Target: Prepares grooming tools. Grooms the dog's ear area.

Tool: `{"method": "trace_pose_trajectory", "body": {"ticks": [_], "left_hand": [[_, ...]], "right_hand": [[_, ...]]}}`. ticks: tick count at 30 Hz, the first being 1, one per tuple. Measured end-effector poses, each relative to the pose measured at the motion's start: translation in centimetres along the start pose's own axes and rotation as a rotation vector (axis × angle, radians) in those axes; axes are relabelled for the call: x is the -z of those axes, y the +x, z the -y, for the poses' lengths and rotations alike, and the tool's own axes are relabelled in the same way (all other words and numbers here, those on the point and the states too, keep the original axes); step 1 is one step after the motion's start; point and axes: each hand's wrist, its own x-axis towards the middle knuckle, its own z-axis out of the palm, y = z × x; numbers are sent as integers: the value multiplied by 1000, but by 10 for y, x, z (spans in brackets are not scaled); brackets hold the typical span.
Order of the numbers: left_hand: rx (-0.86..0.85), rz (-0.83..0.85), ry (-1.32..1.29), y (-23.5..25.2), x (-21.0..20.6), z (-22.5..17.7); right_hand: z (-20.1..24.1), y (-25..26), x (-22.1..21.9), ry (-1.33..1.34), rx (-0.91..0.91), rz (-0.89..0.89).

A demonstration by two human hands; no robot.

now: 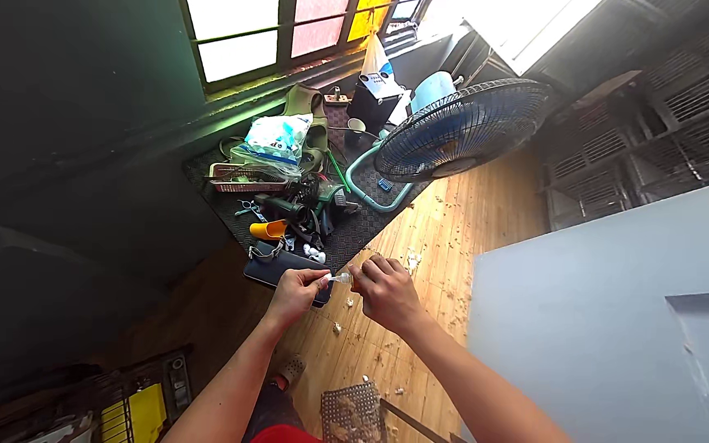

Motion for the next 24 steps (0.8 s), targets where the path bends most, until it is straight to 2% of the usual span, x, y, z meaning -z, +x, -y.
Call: {"method": "trace_pose_trajectory", "body": {"ticks": [12, 17, 20, 22, 24], "left_hand": [[51, -15, -8, -9, 9, 10], [36, -33, -10, -14, 23, 14], [45, -45, 1, -19, 34, 18], [34, -42, 26, -25, 39, 28], [27, -22, 64, -36, 41, 39]], "right_hand": [[10, -5, -22, 74, 39, -87], [7, 0, -39, 163, 21, 36], [-5, 4, -62, 270, -186, 145], [-15, 8, -82, 403, -441, 174], [-26, 12, -103, 546, -668, 122]]}}
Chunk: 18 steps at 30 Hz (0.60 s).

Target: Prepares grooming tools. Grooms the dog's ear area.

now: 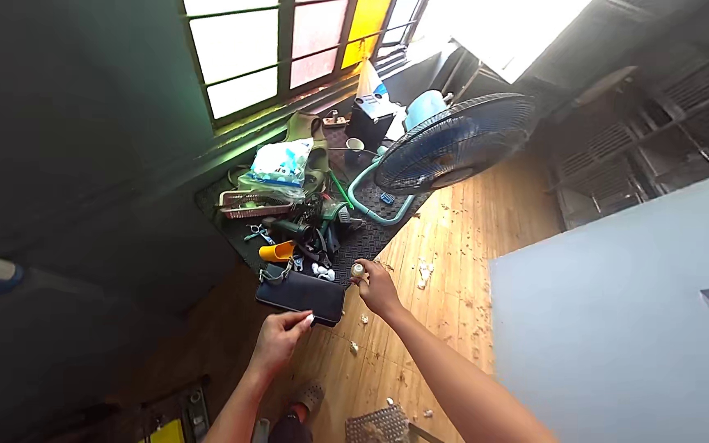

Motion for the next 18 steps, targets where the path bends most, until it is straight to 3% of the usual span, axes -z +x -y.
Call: {"method": "trace_pose_trajectory", "body": {"ticks": [3, 6, 11, 15, 18], "left_hand": [[40, 17, -3, -22, -6, 16], [140, 78, 19, -46, -21, 25], [198, 218, 54, -61, -54, 31], [149, 252, 46, -46, -88, 25], [195, 234, -101, -23, -123, 18]], "right_hand": [[-12, 18, -20, 178, -184, -61], [-16, 26, -29, 226, -246, -39], [-15, 15, -6, 340, -334, 3], [-22, -28, 20, 346, -332, -37], [-23, -111, 26, 226, -163, -212]]}}
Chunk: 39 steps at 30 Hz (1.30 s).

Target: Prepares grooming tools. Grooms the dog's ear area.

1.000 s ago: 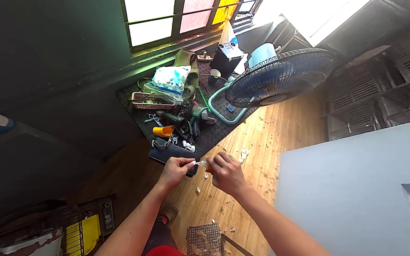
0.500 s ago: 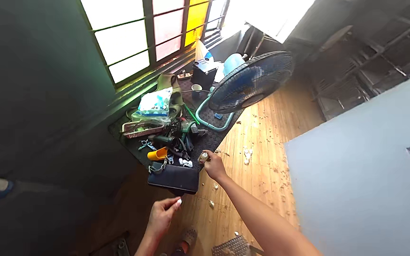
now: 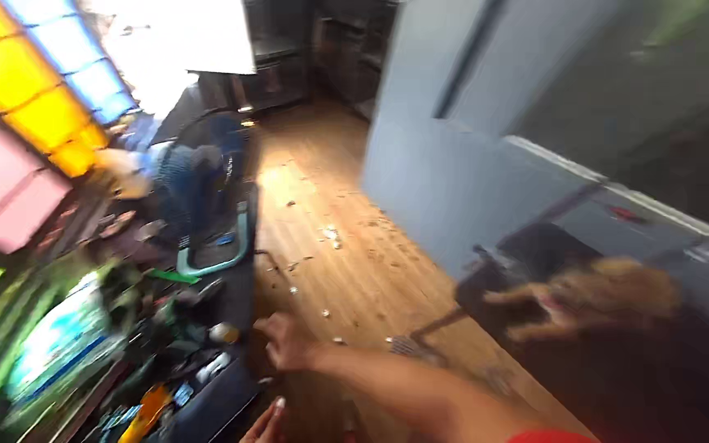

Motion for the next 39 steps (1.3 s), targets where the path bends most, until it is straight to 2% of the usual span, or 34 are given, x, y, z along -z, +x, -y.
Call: {"method": "trace_pose_trajectory", "body": {"ticks": [3, 5, 6, 8, 10, 12, 15, 18, 20, 23, 25, 27, 30, 33, 35, 37, 39], "left_hand": [[235, 221, -380, 29, -50, -4], [455, 417, -503, 31, -98, -6], [535, 491, -445, 28, -125, -3], [614, 616, -227, 17, -180, 3], [612, 734, 27, -7, -241, 7], [540, 931, 287, -33, -298, 16], [240, 1248, 757, -38, -377, 62], [-336, 1334, 1181, -39, -460, 92], [-697, 1256, 1254, -48, -525, 89], [-1117, 1196, 1280, -50, -622, 75], [-1317, 1294, 1326, -35, -679, 71], [-1410, 1459, 1330, -20, -718, 72], [-1348, 1677, 1322, -11, -741, 72], [-1220, 1724, 1288, -3, -742, 69], [-1135, 1749, 1165, 8, -745, 69], [-972, 1826, 1098, 16, -753, 65], [-688, 1926, 1092, 22, -765, 60]], "right_hand": [[-5, -104, 31, -51, 168, 52], [-21, -166, 44, -33, 132, 118], [-33, -195, 48, -21, 103, 67], [-56, -248, 58, -43, 69, -173], [-68, -300, 85, -171, 32, -343], [-74, -351, 107, -295, -16, -491], [-79, -416, 116, -319, -301, -783], [-86, -475, 112, -203, -685, -1011], [-92, -514, 107, -134, -874, -1098], [-92, -565, 106, -7, -1043, -1108], [-96, -594, 108, 24, -1090, -1110], [-104, -618, 112, 56, -1147, -1116], [-127, -647, 124, 42, -1199, -1130], [-146, -662, 149, 17, -1204, -1102], [-153, -662, 172, -24, -1161, -1177], [-158, -656, 194, -59, -1120, -1268], [-164, -643, 212, -45, -1076, -1357]]}}
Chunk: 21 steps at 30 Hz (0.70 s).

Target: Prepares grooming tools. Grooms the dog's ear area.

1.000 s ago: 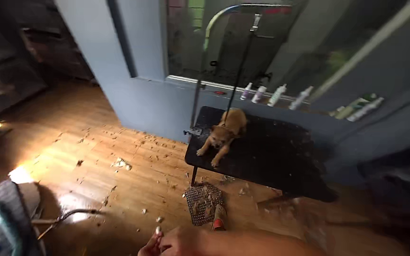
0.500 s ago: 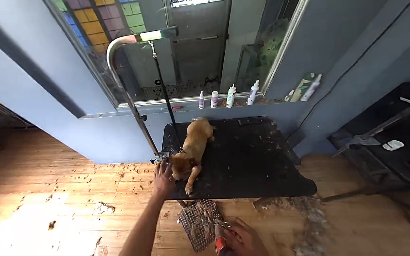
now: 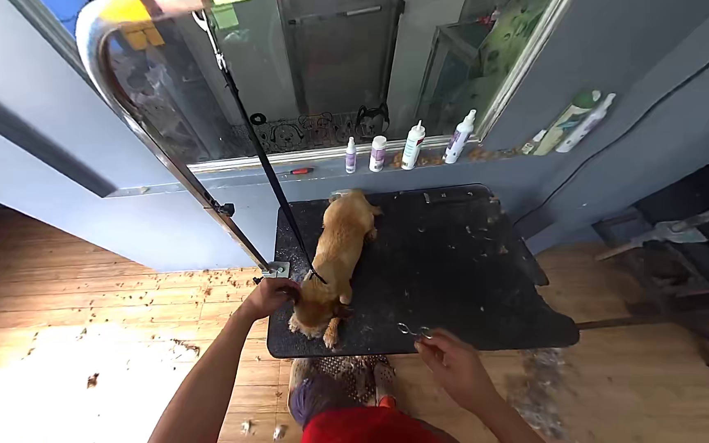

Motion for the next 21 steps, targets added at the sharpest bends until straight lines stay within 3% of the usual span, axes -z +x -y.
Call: {"method": "trace_pose_trajectory", "body": {"ticks": [4, 7, 9, 11, 16, 21], "left_hand": [[3, 236, -282, 23, 14, 16], [-44, 381, -354, 42, 15, 29], [-105, 457, -371, 55, 11, 36], [-168, 524, -344, 67, 9, 38], [-390, 581, -180, 94, 15, 25], [-523, 642, -147, 108, 26, 17]], "right_hand": [[52, 32, -32, 406, -235, -95], [106, 54, -70, 862, -403, -258], [133, 65, -96, 975, -424, -297], [151, 73, -118, 826, -378, -263], [185, 85, -151, 99, -99, -76], [200, 99, -181, -381, 216, -150]]}}
